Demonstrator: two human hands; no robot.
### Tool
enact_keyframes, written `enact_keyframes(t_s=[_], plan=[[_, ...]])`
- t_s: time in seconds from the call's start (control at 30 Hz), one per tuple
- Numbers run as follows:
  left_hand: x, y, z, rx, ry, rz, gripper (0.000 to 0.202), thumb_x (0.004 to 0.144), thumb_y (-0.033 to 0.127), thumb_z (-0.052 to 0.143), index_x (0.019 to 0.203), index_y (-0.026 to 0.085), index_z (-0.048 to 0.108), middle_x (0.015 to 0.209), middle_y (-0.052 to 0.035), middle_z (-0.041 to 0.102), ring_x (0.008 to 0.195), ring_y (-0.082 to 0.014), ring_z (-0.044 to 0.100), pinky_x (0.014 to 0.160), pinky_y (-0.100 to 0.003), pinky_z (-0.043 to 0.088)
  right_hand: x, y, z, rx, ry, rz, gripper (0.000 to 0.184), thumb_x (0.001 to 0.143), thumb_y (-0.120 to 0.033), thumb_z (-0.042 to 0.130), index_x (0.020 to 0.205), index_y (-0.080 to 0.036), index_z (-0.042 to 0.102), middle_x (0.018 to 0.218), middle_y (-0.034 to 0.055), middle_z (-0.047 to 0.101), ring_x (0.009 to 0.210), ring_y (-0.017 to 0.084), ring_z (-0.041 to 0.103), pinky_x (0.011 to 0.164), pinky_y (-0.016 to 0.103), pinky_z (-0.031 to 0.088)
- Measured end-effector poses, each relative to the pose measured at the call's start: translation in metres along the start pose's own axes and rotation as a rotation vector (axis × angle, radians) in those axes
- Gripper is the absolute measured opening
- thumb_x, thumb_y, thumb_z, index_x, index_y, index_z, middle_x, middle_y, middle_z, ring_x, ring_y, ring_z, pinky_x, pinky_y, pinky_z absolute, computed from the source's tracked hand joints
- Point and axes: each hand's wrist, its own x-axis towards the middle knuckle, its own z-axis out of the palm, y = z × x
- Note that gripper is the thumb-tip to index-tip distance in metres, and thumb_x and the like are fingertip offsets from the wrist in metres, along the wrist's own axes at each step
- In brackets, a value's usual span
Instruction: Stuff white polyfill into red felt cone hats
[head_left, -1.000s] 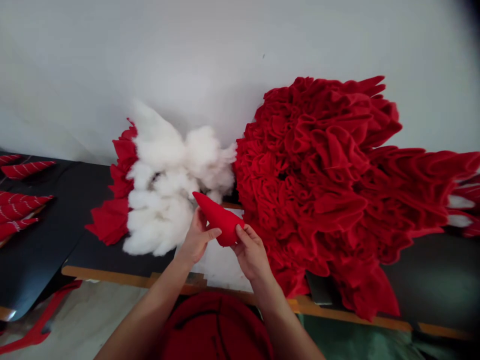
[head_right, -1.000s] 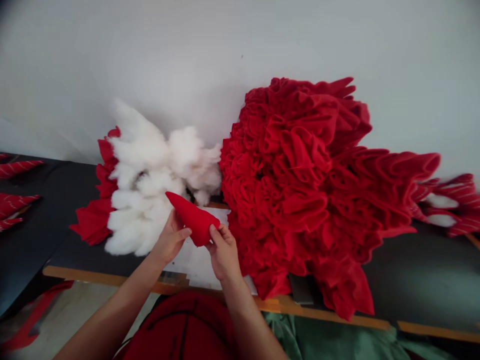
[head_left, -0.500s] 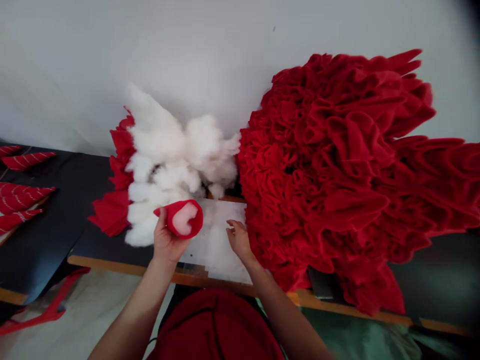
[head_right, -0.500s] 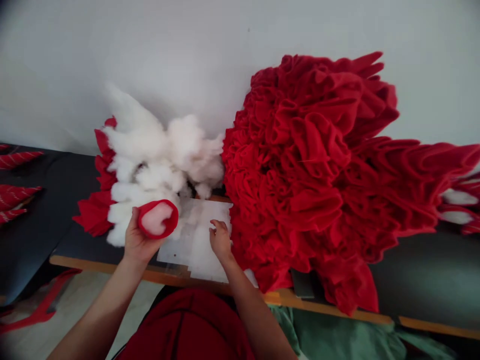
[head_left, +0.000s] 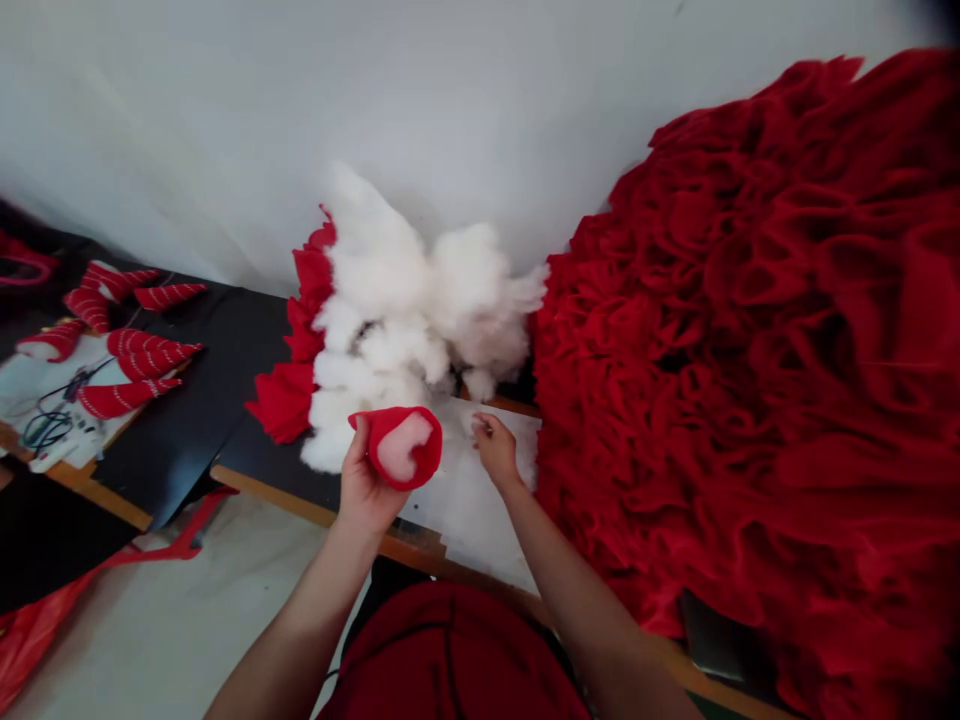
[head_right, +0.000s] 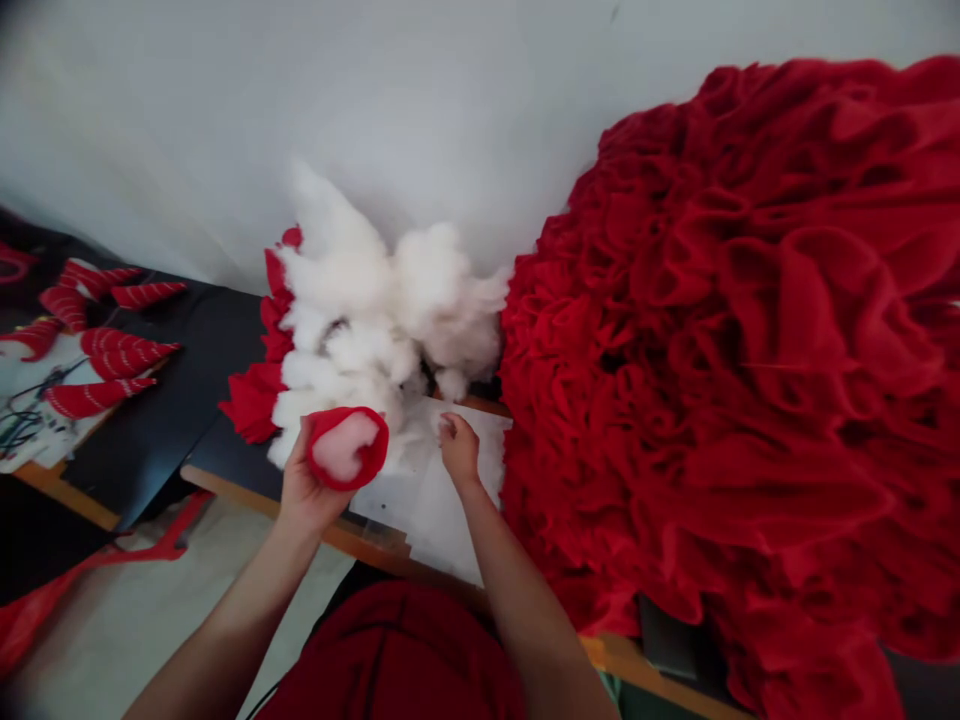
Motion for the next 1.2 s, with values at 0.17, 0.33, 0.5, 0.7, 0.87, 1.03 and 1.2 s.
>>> enact_keyframes(t_s=[0.17, 0.33, 0.5, 0.7, 0.87, 1.03, 1.2], plan=[[0.019, -0.026, 0.005, 0.071, -0.115, -0.202, 0.034, 0.087, 0.035, 0.05, 0.111, 0.012, 0.058, 0.09, -0.0091, 0.07, 0.086, -0.0194, 0.065, 0.085, -0.034, 0.05, -0.001, -0.049, -0.035, 0.09, -0.008, -0.144, 0.021, 0.071, -0.025, 0.06, 0.09, -0.022, 0.069, 0.087, 0.0016, 0.058, 0.073, 0.013, 0.056, 0.062, 0.024, 0.047], [0.038, -0.051, 0.02, 0.176, -0.2, -0.347, 0.042, 0.088, 0.039, 0.045, 0.113, 0.007, 0.056, 0.092, -0.0119, 0.07, 0.082, -0.0191, 0.066, 0.079, -0.032, 0.053, -0.014, -0.083, -0.062, 0.159, -0.203, -0.331, 0.023, 0.067, -0.012, 0.061, 0.082, -0.025, 0.071, 0.082, -0.0002, 0.063, 0.079, 0.015, 0.057, 0.078, 0.03, 0.045], [0.047, -0.065, 0.036, 0.183, -0.13, -0.317, 0.028, 0.091, 0.032, 0.041, 0.09, 0.013, 0.062, 0.081, -0.0052, 0.071, 0.077, -0.0173, 0.067, 0.079, -0.032, 0.053, -0.017, -0.069, -0.07, 0.43, 0.14, -0.081, 0.009, 0.065, -0.023, 0.063, 0.073, -0.021, 0.067, 0.07, -0.0008, 0.064, 0.069, 0.015, 0.058, 0.069, 0.029, 0.046], [0.059, -0.058, 0.036, 0.123, -0.097, -0.211, 0.028, 0.091, 0.032, 0.041, 0.085, 0.014, 0.062, 0.079, -0.0039, 0.071, 0.076, -0.017, 0.067, 0.08, -0.032, 0.053, -0.052, -0.076, -0.084, 0.367, 0.386, -0.102, 0.018, 0.08, -0.034, 0.053, 0.089, -0.023, 0.065, 0.08, 0.001, 0.059, 0.075, 0.015, 0.056, 0.073, 0.03, 0.046], [0.057, -0.059, 0.032, 0.13, -0.142, -0.276, 0.025, 0.09, 0.031, 0.043, 0.084, 0.014, 0.061, 0.074, -0.0044, 0.069, 0.069, -0.0155, 0.066, 0.072, -0.028, 0.054, -0.069, -0.097, -0.079, -0.19, 0.245, -0.593, 0.02, 0.083, -0.019, 0.052, 0.082, -0.028, 0.071, 0.089, 0.0044, 0.053, 0.088, 0.018, 0.051, 0.076, 0.032, 0.045], [0.047, -0.065, 0.028, 0.147, -0.207, -0.388, 0.026, 0.088, 0.031, 0.046, 0.087, 0.01, 0.062, 0.076, -0.0085, 0.07, 0.066, -0.0154, 0.066, 0.065, -0.025, 0.053, -0.059, -0.095, -0.065, -0.518, 0.21, -0.729, 0.034, 0.086, -0.009, 0.037, 0.086, -0.021, 0.069, 0.078, 0.0066, 0.059, 0.077, 0.019, 0.051, 0.071, 0.033, 0.047], [0.044, -0.059, 0.027, 0.103, -0.147, -0.38, 0.025, 0.087, 0.03, 0.047, 0.085, 0.01, 0.062, 0.074, -0.0084, 0.07, 0.065, -0.0152, 0.066, 0.067, -0.025, 0.053, -0.075, -0.098, -0.057, -0.596, 0.11, -0.772, 0.039, 0.082, -0.003, 0.036, 0.105, -0.018, 0.063, 0.1, 0.0109, 0.064, 0.098, 0.022, 0.054, 0.086, 0.039, 0.046]])
